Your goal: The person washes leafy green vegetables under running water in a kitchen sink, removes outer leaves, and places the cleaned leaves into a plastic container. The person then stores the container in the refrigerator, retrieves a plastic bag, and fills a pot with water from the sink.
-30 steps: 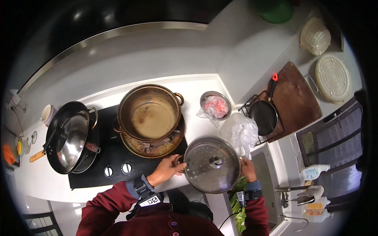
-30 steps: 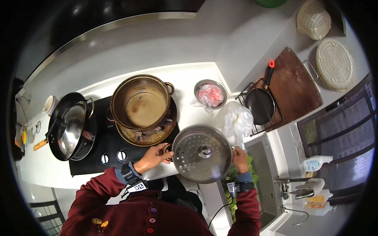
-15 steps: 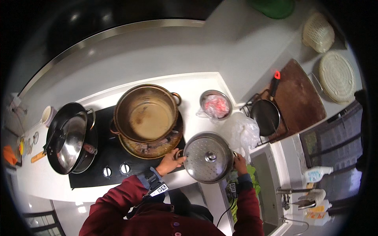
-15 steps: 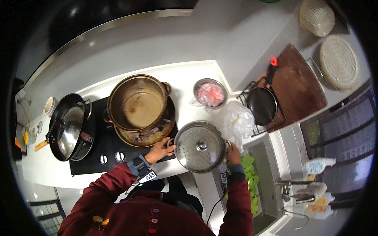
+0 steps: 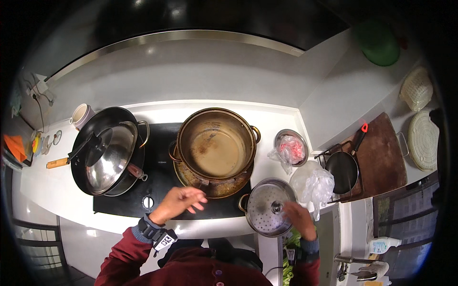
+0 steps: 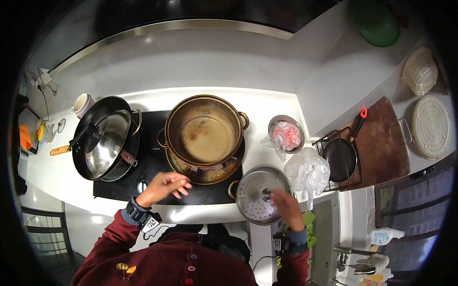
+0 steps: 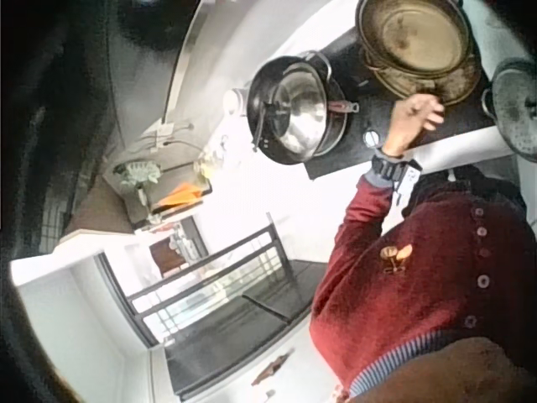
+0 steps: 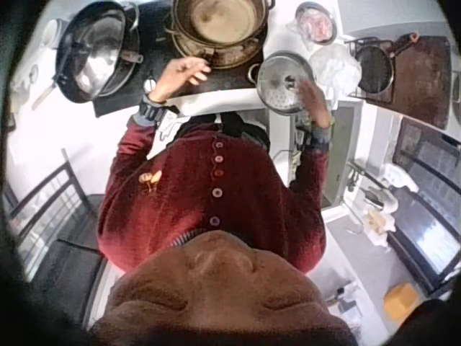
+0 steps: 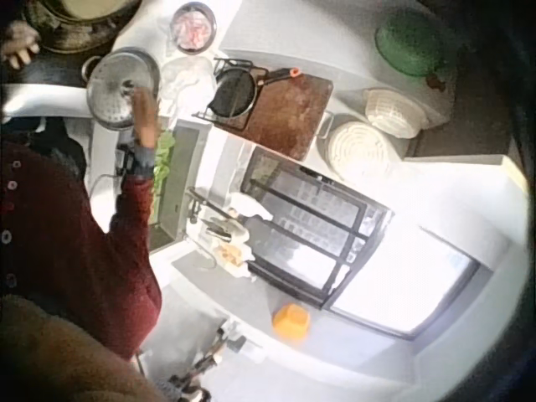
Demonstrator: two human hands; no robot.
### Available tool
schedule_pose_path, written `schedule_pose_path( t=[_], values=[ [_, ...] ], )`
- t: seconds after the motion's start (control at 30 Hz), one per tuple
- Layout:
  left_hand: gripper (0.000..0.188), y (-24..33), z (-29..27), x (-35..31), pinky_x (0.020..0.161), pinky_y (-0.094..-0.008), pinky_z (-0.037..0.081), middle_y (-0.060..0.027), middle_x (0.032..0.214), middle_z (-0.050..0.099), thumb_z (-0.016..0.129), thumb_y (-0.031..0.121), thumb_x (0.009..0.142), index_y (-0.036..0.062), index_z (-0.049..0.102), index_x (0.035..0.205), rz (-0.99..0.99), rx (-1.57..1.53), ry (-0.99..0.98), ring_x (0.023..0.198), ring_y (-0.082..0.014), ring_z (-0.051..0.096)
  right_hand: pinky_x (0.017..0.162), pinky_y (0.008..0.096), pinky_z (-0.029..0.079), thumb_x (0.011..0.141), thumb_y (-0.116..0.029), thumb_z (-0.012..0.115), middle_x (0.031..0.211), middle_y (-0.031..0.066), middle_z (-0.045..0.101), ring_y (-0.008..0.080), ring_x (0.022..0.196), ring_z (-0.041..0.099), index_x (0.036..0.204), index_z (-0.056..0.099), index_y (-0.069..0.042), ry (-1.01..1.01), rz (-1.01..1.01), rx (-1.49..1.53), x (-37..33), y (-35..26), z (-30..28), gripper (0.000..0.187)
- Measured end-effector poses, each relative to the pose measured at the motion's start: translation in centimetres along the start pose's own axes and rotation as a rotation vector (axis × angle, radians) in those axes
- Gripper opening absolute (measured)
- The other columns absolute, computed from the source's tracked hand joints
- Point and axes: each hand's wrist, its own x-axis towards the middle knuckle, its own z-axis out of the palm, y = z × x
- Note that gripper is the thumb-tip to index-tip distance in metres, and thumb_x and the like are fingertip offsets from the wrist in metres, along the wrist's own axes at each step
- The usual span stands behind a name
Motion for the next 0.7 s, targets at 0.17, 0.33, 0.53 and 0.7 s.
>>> schedule_pose_path(
  t=[0.17,0.33,0.53,0.7],
  values=[
    [0.029,-1.0,-1.5,-0.4,0.062,-0.0216,0.048,-0.0062,0.095,0.064,0.055,0.023,0.091,-0.0012,0.057,0.107,0.051,0.002,0.097,0.077,-0.0111,0.061,0.051,0.0253,0.05,0.081,-0.049,0.06,0.084,0.0132,0.063,0.0167,0.065,0.063,0.116,0.048,0.008,-0.002,-0.099,-0.186,10.4,-9.8,8.3,0.068],
    [0.03,-3.4,-3.1,-1.7,0.065,-0.0222,0.05,-0.0058,0.1,0.063,0.055,0.024,0.091,-0.0002,0.058,0.109,0.052,-0.006,0.09,0.081,-0.0119,0.062,0.04,0.0261,0.048,0.078,-0.04,0.065,0.072,0.0183,0.062,0.0203,0.047,0.06,0.09,0.053,0.017,-0.089,0.057,-0.119,15.9,-12.2,12.0,0.06],
    [0.03,-5.4,-4.5,-2.2,0.064,-0.0212,0.049,-0.0043,0.099,0.064,0.057,0.024,0.09,0.002,0.058,0.111,0.058,-0.046,0.116,0.082,-0.0113,0.063,0.034,0.0321,0.043,0.073,-0.015,0.058,0.059,0.0183,0.058,0.0245,0.042,0.057,0.077,0.056,0.016,0.073,0.076,-0.171,17.9,-12.1,12.4,0.031],
    [0.028,-4.7,-4.1,-2.5,0.063,-0.0221,0.049,-0.0063,0.097,0.064,0.055,0.023,0.091,-0.0004,0.059,0.106,0.071,-0.058,0.099,0.078,-0.0119,0.062,0.033,0.0303,0.039,0.074,-0.013,0.056,0.053,0.0152,0.056,0.0206,0.038,0.052,0.07,0.058,0.011,0.121,0.033,-0.077,14.4,-15.2,11.4,0.025]
  ],
)
